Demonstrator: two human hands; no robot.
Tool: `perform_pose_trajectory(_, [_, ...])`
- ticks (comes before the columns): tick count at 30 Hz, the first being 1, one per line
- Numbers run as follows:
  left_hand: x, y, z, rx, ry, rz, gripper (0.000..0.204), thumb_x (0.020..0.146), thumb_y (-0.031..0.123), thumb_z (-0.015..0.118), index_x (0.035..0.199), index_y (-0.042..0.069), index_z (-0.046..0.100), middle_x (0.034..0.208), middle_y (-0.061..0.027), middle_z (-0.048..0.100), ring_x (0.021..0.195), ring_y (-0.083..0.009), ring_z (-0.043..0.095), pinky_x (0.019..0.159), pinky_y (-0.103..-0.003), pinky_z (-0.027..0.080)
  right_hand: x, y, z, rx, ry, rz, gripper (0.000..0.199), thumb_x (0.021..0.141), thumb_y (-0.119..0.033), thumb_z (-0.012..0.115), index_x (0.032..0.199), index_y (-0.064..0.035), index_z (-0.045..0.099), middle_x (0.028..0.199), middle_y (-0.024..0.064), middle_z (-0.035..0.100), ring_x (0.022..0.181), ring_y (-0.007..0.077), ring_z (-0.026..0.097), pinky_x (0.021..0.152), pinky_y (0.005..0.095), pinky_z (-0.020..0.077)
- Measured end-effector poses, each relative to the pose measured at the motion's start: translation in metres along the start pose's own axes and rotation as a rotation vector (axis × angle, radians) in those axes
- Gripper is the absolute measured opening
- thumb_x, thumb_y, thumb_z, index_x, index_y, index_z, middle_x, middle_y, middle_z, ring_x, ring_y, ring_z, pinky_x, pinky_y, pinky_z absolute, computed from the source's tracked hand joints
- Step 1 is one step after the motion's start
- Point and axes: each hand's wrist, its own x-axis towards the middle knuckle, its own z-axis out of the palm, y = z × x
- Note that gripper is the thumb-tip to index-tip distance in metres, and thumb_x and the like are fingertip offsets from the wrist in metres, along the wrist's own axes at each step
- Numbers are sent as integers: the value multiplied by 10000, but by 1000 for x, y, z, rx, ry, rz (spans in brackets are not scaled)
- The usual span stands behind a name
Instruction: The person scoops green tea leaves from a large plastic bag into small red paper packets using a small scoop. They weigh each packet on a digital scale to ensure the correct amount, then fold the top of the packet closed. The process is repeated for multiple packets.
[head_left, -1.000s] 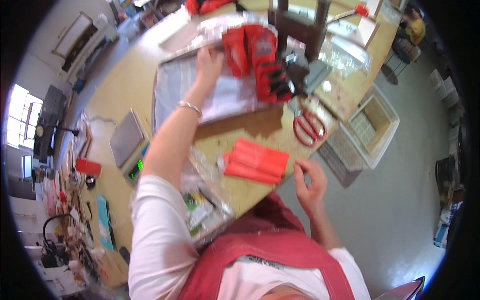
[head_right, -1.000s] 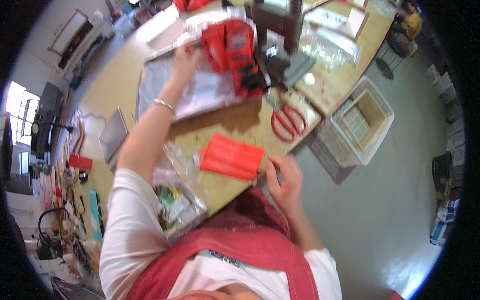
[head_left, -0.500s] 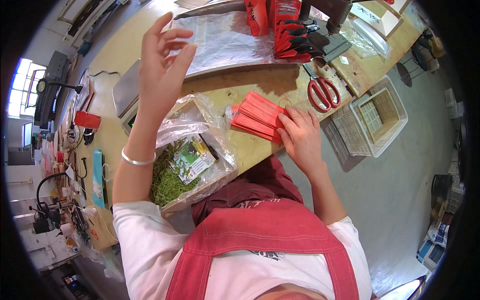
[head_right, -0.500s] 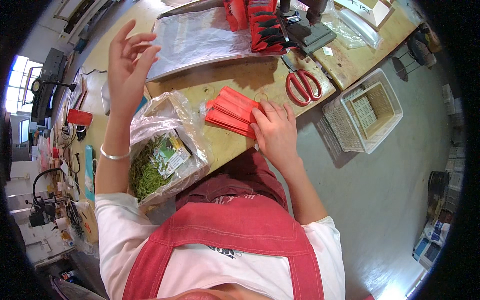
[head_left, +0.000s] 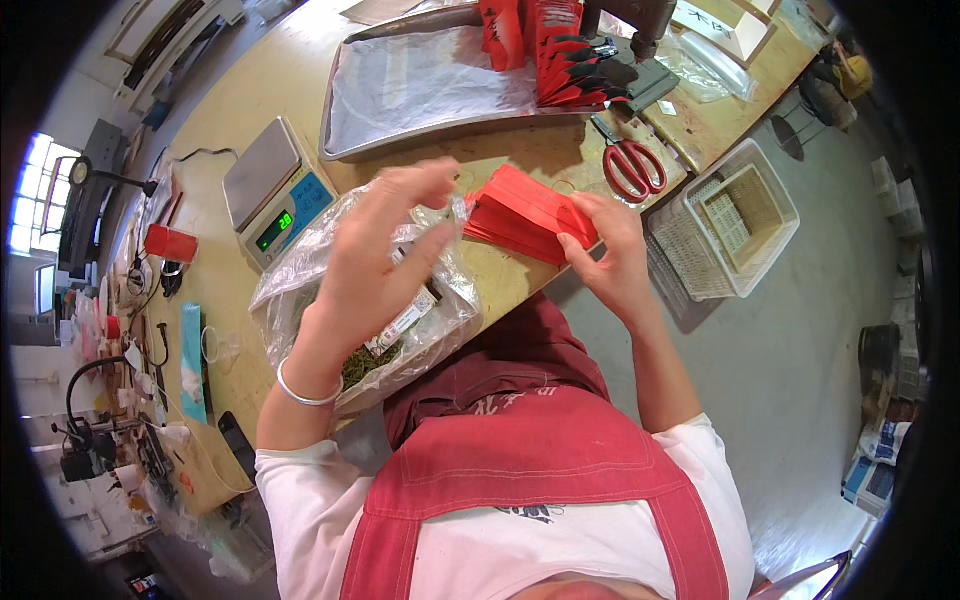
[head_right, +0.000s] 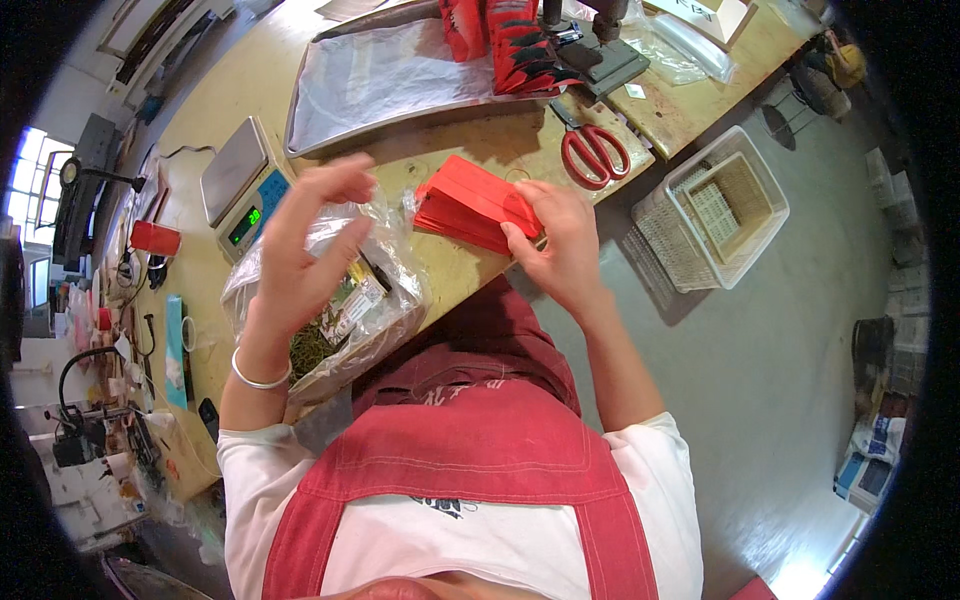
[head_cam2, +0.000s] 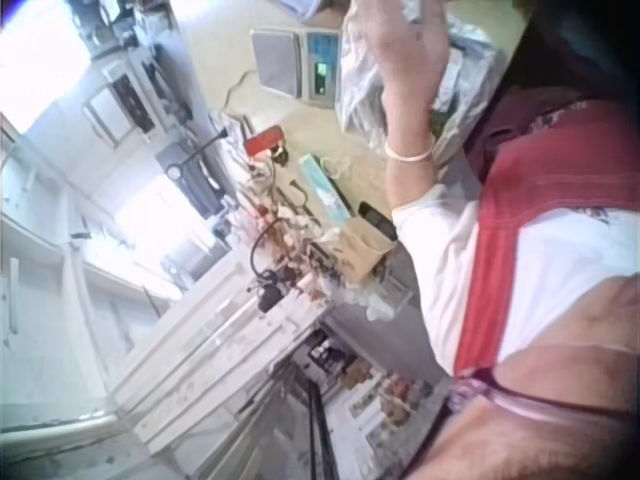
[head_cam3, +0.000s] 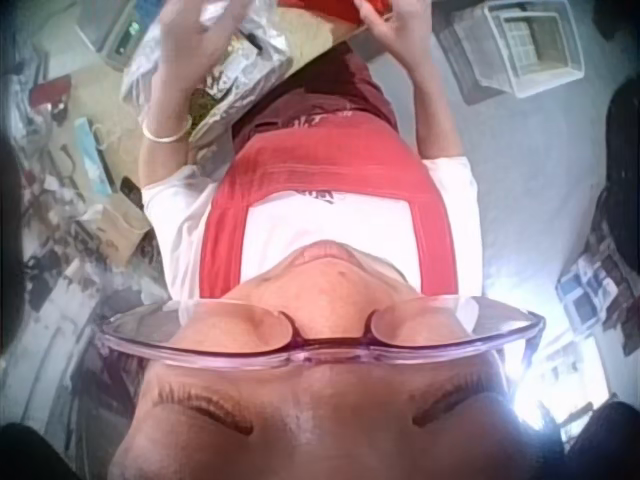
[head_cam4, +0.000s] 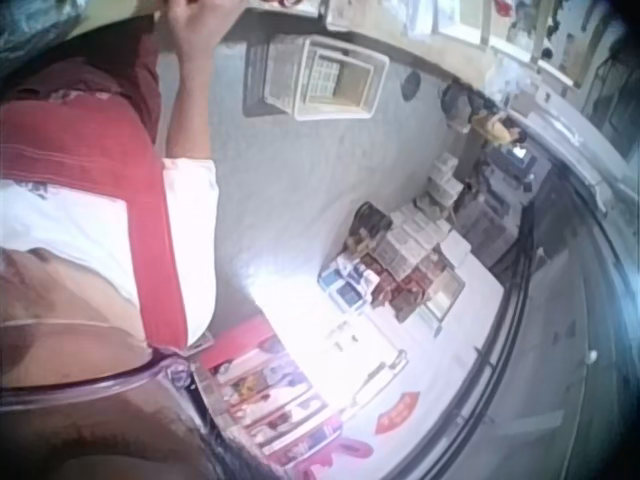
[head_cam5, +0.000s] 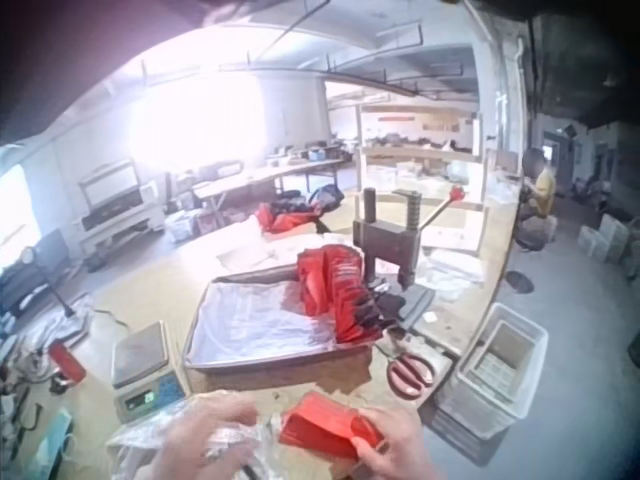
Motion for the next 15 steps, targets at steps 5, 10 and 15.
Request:
perform_pose_trajectory(5, [20,22,31,415,-251,211,733,880,287,783,1503,32,493,1453,-143,579,1380,-305,537,1223,-553,307,6,-35,-32,224,-19,-18,543,842,-131,813,1340,9,644,1316,170,665,1207,348,633,1045,424,491])
perform_pose_trajectory(10, [38,18,59,259,-296,136,800,824,434,814,1458,41,527,1379,-161,594,1288,-369,575,1121,-498,423,5,-54,-51,431,-51,16,596,856,-58,803,1410,11,593,1327,152,650,1201,262,644,1017,367,513])
perform_pose_trajectory(15, [28,19,68,-50,-272,3,739,818,412,848,1391,33,577,1267,-187,603,1147,-409,623,950,-454,528,1,-68,-52,1178,83,377,508,956,-90,736,1422,16,561,1318,93,659,1174,147,644,976,306,531])
